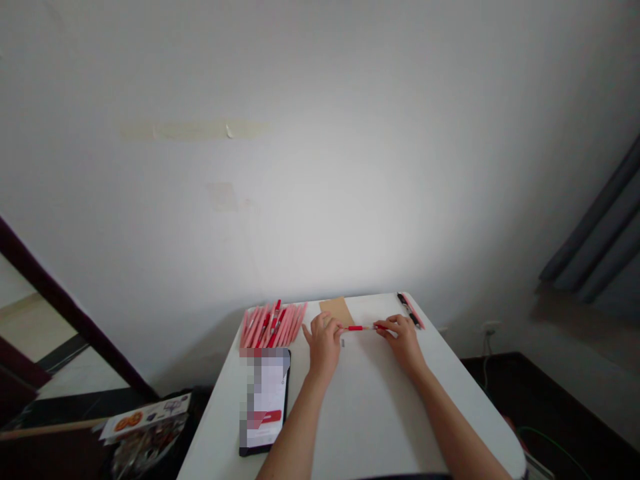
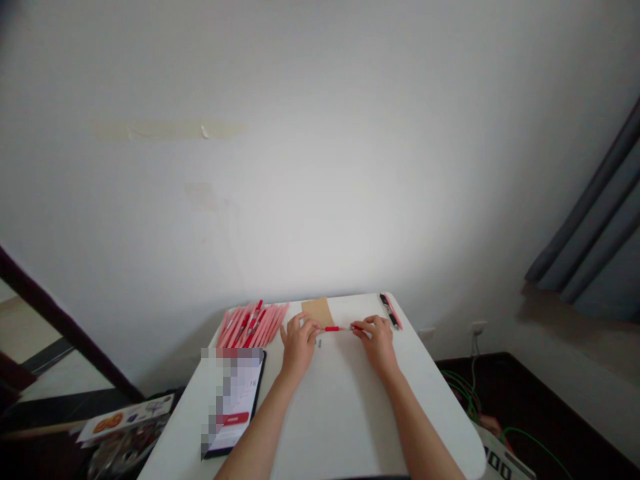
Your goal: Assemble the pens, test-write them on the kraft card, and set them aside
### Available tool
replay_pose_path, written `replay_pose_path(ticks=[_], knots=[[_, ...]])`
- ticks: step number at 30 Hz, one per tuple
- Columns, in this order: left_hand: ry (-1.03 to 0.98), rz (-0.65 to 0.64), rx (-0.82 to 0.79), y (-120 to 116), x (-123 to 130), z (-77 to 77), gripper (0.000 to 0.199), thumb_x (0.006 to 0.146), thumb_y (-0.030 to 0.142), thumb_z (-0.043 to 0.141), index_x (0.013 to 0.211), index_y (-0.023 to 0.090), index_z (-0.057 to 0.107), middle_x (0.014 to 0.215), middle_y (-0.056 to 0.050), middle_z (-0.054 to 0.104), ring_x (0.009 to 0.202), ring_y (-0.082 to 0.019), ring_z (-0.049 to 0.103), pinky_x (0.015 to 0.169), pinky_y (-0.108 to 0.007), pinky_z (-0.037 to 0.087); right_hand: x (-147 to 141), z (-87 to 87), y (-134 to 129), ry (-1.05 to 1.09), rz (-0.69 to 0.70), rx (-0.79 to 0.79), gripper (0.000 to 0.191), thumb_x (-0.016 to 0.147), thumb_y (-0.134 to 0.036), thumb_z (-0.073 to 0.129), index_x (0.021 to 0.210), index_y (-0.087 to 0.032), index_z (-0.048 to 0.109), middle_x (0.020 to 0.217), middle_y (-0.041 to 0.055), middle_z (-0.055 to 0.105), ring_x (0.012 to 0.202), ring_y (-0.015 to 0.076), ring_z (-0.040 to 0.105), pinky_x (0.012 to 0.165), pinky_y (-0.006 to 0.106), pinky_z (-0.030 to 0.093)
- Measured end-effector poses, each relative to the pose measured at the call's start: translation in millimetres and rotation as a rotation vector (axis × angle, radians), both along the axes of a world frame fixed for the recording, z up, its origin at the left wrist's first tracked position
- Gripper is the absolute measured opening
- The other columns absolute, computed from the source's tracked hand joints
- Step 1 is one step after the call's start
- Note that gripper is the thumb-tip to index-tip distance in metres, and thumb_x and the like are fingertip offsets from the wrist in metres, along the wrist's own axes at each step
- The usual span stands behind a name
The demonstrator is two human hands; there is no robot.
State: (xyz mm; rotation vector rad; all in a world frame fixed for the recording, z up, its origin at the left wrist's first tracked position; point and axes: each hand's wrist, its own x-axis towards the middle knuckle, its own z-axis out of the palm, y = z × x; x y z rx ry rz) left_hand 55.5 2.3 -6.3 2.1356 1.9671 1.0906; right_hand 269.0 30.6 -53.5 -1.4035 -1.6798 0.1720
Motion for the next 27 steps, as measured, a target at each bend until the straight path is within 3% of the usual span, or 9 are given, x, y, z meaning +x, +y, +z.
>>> replay_pose_path(ticks=[27], knots=[[0.019, -0.020, 0.030, 1.0, 1.1, -2.1, 0.013, 0.085, 0.025, 0.053, 0.092, 0.026, 0.064, 0.124, -0.006, 0.056, 0.119, -0.023, 0.049, 0.109, -0.062, 0.022, 0.6, 0.9, -0.1, 0.001, -0.012, 0.022, 0.035, 0.087, -0.052, 0.050, 0.090, -0.030, 0.076, 0.091, 0.0088, 0.062, 0.093, 0.0252, 0.053, 0.086, 0.040, 0.042]])
